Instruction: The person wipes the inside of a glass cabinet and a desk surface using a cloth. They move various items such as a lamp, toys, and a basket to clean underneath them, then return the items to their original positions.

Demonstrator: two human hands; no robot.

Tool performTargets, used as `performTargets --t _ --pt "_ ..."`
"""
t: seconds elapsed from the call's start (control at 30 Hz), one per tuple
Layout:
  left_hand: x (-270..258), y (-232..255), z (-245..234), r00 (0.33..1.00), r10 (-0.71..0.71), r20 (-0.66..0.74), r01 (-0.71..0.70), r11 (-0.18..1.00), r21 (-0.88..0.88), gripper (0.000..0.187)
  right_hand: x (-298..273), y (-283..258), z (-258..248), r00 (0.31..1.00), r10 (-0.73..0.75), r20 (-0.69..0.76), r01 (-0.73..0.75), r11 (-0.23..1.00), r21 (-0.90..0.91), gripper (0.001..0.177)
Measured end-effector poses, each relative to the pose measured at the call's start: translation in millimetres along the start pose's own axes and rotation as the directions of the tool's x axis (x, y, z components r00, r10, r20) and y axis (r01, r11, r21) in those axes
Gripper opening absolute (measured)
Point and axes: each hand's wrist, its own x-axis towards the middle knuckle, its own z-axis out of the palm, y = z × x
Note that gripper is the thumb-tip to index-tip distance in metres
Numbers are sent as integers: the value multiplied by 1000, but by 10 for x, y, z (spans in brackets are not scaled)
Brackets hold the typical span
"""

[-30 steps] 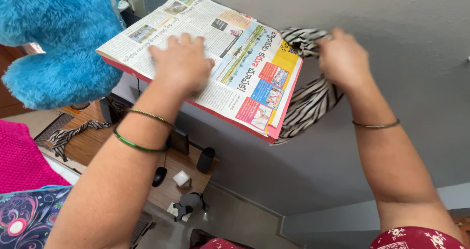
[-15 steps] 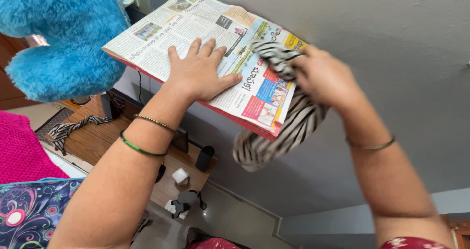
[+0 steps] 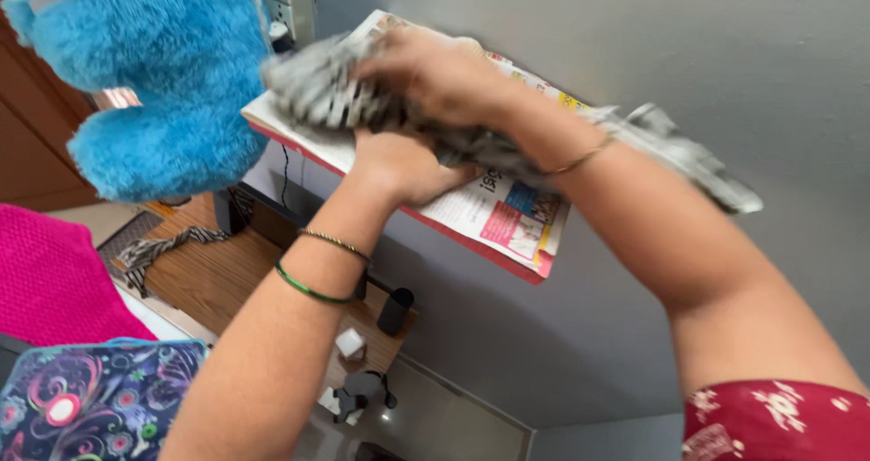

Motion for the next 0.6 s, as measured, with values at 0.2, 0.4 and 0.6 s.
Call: performTargets --t 0.2,0.4,0.6 --pt "3 19 -33 996 -56 68 51 996 69 96 -15 507 542 965 219 143 -228 973 43 35" --pt "-16 3 -23 997 -5 -79 5 1000 -7 100 -46 854 539 922 379 73 -370 922 -118 35" --pt "304 -70 -69 996 -70 56 71 997 -16 75 -25 939 538 831 554 51 -526 813 -250 35"
